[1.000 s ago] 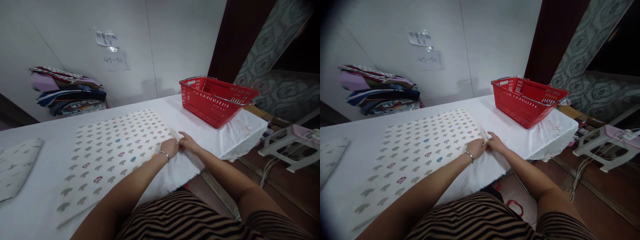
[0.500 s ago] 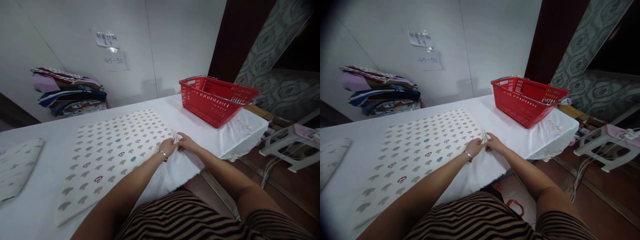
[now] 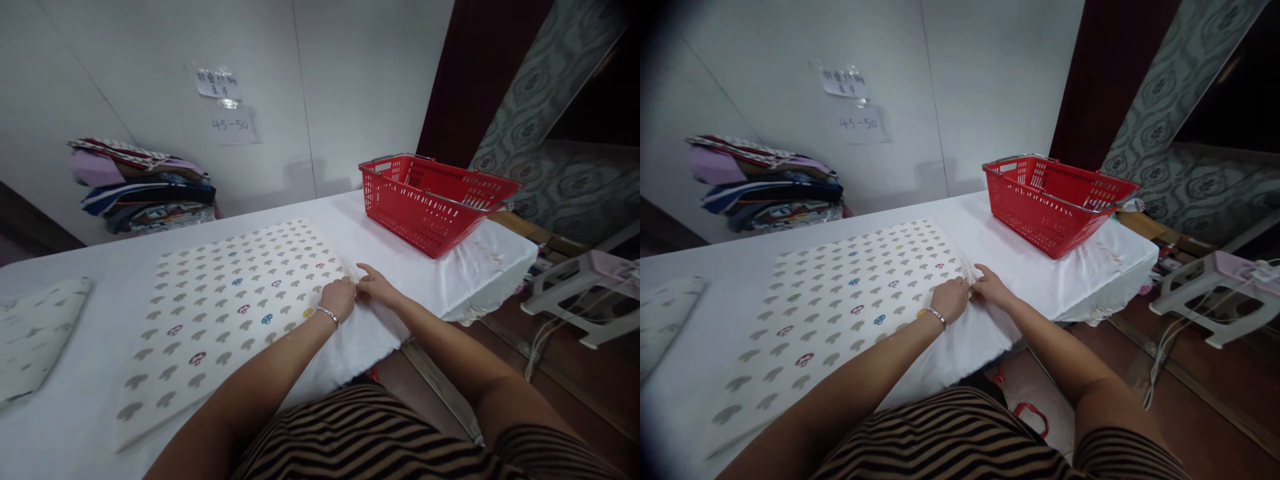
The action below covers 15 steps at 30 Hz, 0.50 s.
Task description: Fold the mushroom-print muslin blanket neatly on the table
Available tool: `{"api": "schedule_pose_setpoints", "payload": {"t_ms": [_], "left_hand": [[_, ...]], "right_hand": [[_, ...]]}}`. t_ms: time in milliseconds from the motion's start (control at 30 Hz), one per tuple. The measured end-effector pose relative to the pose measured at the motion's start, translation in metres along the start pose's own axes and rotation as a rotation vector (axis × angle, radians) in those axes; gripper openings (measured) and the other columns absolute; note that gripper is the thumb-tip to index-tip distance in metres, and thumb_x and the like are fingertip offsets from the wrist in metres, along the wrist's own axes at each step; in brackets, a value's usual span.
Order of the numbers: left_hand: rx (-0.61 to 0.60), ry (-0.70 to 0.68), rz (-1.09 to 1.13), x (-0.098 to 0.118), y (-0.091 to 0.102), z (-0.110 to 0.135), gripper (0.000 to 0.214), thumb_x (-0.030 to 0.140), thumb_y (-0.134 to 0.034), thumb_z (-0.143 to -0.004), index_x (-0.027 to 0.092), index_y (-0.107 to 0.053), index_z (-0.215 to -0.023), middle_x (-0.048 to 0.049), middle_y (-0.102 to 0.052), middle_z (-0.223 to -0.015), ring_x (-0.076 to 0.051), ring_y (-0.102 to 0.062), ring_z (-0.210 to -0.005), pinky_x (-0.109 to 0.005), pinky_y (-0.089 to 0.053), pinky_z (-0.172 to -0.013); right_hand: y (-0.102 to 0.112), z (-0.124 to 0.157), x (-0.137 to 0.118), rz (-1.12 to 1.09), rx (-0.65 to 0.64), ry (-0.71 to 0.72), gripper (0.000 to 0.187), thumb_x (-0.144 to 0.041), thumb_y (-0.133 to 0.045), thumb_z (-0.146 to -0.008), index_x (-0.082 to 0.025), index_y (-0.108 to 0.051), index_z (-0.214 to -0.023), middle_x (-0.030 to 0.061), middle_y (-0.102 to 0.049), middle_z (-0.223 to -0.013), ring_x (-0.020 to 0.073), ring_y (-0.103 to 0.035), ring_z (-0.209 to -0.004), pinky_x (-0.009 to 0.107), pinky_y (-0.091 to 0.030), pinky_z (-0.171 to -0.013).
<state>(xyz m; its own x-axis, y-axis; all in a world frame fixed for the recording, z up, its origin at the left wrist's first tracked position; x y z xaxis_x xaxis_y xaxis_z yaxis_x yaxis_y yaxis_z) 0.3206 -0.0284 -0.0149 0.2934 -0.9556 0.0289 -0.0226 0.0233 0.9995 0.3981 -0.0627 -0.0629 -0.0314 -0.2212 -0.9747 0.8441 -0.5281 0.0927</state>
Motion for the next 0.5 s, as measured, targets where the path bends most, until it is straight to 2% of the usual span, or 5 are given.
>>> {"api": "schedule_pose_setpoints", "payload": {"t_ms": [133,300,367,500], "left_hand": [[-0.032,0.036,0.059,0.000,0.000,0.003,0.029,0.018,-0.035,-0.088,0.013,-0.060,-0.101,-0.0122,-0.060,-0.102,-0.023,-0.059,-0.092,-0.034,-0.047,-0.072],[0.020,0.003,0.079,0.007,-0.002,0.009,0.032,0.030,-0.043,-0.087,0.010,-0.056,-0.108,-0.0145,-0.057,-0.106,-0.027,-0.056,-0.096,-0.038,-0.046,-0.078],[0.025,-0.008,0.059,0.010,-0.005,0.009,0.032,0.028,-0.047,-0.085,0.009,-0.055,-0.109,-0.0159,-0.056,-0.107,-0.028,-0.055,-0.098,-0.040,-0.045,-0.080],[0.039,0.013,0.032,0.009,-0.009,0.003,0.023,0.015,-0.042,-0.085,0.009,-0.055,-0.104,-0.0156,-0.056,-0.103,-0.027,-0.055,-0.098,-0.040,-0.045,-0.080]], "right_hand": [[0.000,0.003,-0.003,-0.015,-0.003,-0.002,0.075,-0.011,-0.051,-0.068,-0.017,-0.026,-0.138,-0.0087,-0.056,-0.055,0.0118,-0.057,-0.047,0.021,-0.045,-0.048],[0.003,0.005,-0.003,0.036,0.035,-0.014,0.073,-0.011,-0.052,-0.068,-0.017,-0.031,-0.137,-0.0094,-0.053,-0.053,0.0096,-0.052,-0.044,0.018,-0.039,-0.043],[0.003,0.004,-0.003,0.052,0.048,-0.027,0.072,-0.011,-0.051,-0.067,-0.016,-0.031,-0.136,-0.0095,-0.052,-0.051,0.0092,-0.050,-0.042,0.018,-0.036,-0.041],[0.001,0.004,-0.005,0.060,0.044,-0.027,0.074,-0.010,-0.051,-0.066,-0.013,-0.031,-0.137,-0.0094,-0.051,-0.050,0.0096,-0.048,-0.040,0.019,-0.036,-0.039]]}}
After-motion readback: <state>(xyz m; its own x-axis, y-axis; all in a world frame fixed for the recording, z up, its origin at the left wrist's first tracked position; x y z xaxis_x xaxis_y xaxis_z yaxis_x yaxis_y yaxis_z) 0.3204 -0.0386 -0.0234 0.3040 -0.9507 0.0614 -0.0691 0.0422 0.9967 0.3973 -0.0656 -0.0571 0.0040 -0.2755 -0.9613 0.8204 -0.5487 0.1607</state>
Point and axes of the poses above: each hand's wrist, its own z-axis away from the middle knuckle, its own y-axis out of the back of the hand, x = y × z, the point moved 9 cm from there along -z, towards the middle knuckle
